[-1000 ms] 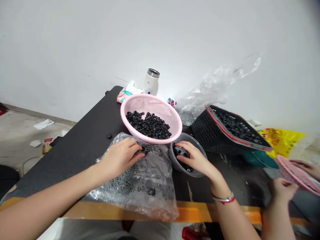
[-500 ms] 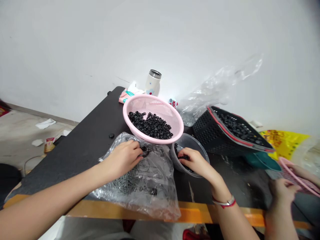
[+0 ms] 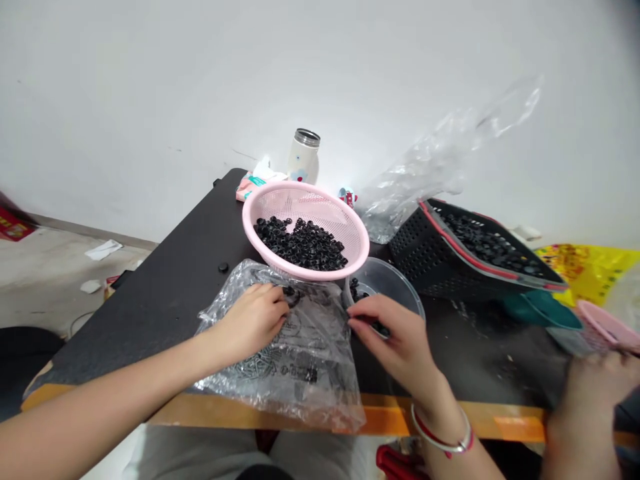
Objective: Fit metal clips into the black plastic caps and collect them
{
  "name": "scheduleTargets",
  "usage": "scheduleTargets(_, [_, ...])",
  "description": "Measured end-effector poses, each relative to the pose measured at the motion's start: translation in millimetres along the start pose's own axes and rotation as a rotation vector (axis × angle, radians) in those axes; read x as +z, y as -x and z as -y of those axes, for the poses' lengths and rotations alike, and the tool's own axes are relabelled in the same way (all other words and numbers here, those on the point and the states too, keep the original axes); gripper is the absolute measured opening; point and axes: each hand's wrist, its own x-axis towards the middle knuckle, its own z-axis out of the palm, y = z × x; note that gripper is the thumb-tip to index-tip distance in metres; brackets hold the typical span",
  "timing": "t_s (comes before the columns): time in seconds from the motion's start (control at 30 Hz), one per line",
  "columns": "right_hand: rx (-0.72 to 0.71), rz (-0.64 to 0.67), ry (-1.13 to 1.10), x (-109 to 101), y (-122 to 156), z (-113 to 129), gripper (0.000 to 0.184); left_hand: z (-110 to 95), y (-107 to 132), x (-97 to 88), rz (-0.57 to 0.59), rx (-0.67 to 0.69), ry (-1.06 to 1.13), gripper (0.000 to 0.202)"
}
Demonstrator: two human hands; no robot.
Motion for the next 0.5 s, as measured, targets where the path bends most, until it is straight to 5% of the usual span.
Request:
scheduleTargets(0.13, [-0.007,0.203,-0.190,31,-3,11,0.006,-3,-3,-3.0,0.036,-0.036,-0.021,0.018])
scheduleTargets(0.33, [0.180,0.427,-0.271,73,-7,-14,0.003,-3,-3,-3.3,0.062,-0.068,-0.051,0.014])
scheduleTargets(0.5, [0.351,0.391,-0.450,82,-2,-30,0.003,-1,-5,-1.2,0.088,-0.110,-0.039,0.013])
